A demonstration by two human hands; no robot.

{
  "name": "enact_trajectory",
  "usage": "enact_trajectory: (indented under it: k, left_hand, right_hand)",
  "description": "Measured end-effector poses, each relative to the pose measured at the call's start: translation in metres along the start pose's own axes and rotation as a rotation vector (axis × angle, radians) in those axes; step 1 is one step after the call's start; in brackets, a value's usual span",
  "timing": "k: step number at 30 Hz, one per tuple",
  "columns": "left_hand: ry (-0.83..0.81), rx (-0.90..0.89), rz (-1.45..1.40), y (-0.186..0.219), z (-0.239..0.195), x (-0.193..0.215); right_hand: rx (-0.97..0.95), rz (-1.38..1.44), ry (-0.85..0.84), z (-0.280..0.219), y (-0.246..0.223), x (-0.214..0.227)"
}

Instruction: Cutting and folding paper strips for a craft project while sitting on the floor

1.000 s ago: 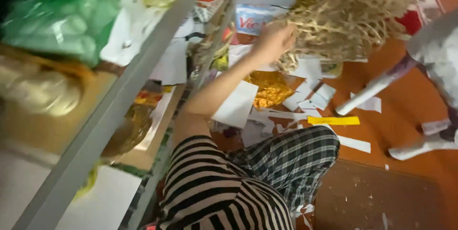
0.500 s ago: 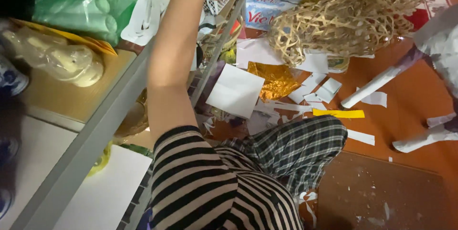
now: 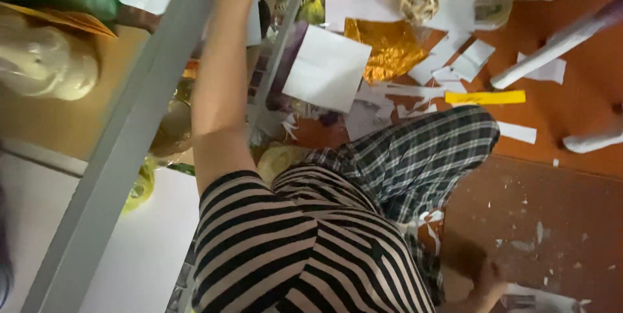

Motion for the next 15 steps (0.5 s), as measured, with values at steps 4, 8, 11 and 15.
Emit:
enact_trajectory:
  k: [4, 8, 11, 15]
  left_hand:
    - [-0.073, 0.038, -0.020, -0.081, -0.001, -0.071]
    - [-0.070, 0.045, 0.016, -0.103, -0.004, -0.082]
    - [-0.077, 0.089, 0.008, -0.095, -0.003, -0.074]
    - [-0.120, 0.038, 0.019, -0.097, 0.007, -0.106]
  right_hand:
    - [-0.064, -0.014, 0.031, 0.060, 0.004, -0.031]
    - [0.022, -0.156, 0.012, 0.067, 0.003, -0.033]
    - [0.023, -0.136, 0.009, 0.075, 0.011, -0.037]
    - [0.102, -0.205, 0.043, 0.063, 0.004, -0.032]
Point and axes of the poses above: each hand's wrist, its own z-axis towards the middle knuckle, its own x-axis out of the back of the hand, y = z × x, the point moved 8 cm from there along z, towards the middle knuckle, and after that the axes turned 6 degrees about -x, right-handed, at the moved point
